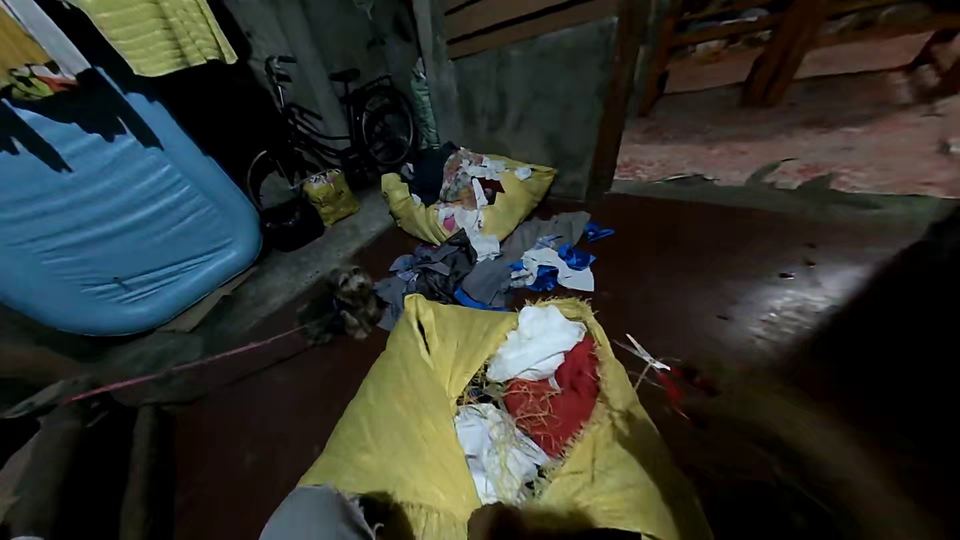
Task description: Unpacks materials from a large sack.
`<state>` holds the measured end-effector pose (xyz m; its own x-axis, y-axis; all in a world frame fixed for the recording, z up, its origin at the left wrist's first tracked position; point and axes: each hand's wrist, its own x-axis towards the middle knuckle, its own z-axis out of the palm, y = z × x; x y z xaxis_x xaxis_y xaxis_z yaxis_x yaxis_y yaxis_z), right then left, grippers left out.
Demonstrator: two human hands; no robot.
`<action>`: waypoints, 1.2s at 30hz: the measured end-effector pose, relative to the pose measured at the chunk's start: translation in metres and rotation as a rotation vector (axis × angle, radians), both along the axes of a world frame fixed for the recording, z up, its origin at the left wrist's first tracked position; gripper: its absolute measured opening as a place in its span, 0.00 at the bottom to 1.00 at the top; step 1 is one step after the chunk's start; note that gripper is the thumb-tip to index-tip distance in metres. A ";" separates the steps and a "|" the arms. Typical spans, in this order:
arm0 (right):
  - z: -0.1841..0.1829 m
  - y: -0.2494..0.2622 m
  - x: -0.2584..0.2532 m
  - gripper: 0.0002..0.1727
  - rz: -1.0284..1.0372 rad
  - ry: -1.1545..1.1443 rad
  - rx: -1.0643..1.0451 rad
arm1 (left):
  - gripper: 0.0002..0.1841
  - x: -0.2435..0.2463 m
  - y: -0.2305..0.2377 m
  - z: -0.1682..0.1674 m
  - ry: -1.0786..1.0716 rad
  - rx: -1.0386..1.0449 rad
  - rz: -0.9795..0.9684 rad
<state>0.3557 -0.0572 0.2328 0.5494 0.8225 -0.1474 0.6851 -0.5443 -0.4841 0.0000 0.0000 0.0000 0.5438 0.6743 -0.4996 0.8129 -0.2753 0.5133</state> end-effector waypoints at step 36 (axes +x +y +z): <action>0.057 0.004 -0.037 0.23 -0.024 -0.072 -0.201 | 0.22 0.006 0.049 0.021 -0.273 0.064 0.709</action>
<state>0.3186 -0.0530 0.2902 0.5833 0.7672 -0.2667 0.6998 -0.6414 -0.3145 0.0061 0.0491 0.0206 0.0687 0.9313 -0.3576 0.6529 0.2291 0.7220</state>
